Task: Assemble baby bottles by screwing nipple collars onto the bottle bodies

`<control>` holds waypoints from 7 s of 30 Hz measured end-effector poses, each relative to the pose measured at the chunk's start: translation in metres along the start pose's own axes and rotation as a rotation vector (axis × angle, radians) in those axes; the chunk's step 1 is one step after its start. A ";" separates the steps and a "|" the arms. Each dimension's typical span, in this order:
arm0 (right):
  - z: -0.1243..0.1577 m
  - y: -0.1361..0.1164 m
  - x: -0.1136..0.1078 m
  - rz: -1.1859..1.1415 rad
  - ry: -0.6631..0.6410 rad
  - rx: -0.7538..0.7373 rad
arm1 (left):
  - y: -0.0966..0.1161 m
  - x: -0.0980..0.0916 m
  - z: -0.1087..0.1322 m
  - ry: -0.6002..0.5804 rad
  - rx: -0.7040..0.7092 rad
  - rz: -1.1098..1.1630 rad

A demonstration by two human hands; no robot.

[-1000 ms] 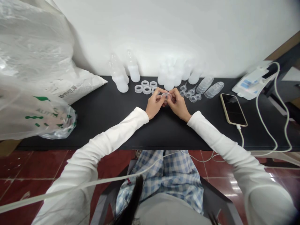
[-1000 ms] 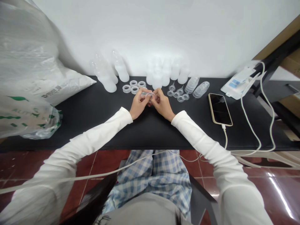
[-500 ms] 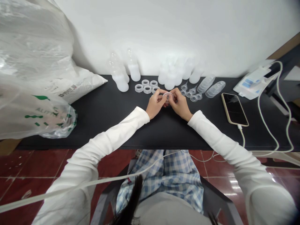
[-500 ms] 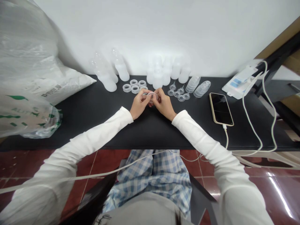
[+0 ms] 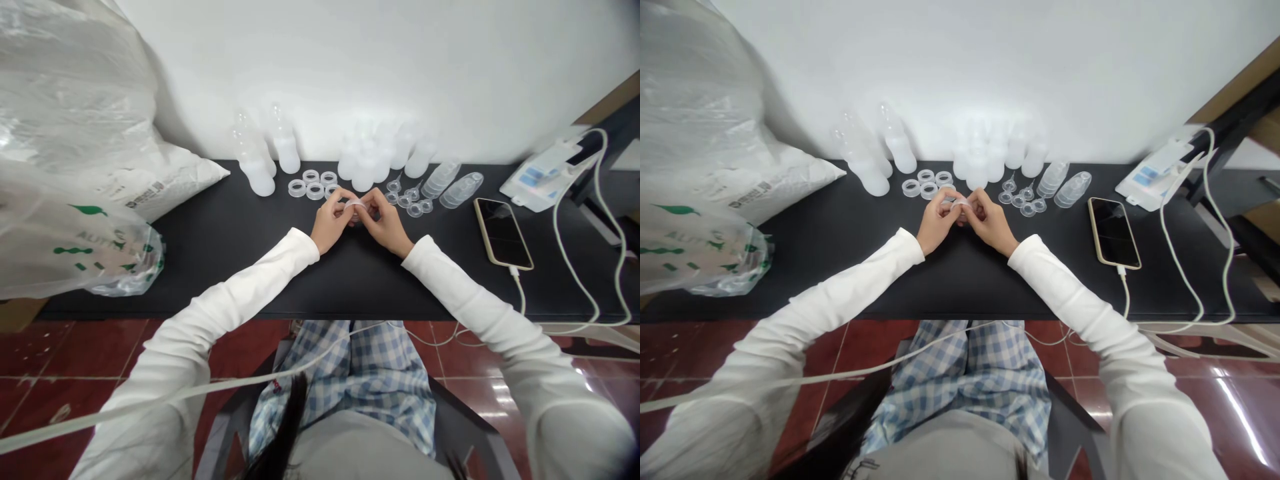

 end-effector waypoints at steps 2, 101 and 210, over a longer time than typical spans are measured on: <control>0.001 0.002 -0.001 -0.013 0.018 0.019 | 0.000 0.001 -0.001 -0.014 -0.008 -0.005; 0.004 0.032 -0.029 -0.243 0.252 0.251 | -0.012 -0.046 -0.153 0.180 -0.014 -0.428; -0.010 0.031 -0.158 1.179 0.036 0.411 | 0.039 -0.079 0.005 0.251 0.593 -0.497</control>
Point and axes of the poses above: each hand's wrist, its own z-axis away from the middle knuckle, its own x-axis out of the palm, y = z × x, the point moved 7 cm from there along -z, towards the middle knuckle, and after that the axes turned 14 degrees about -x, right-handed, at the moved point
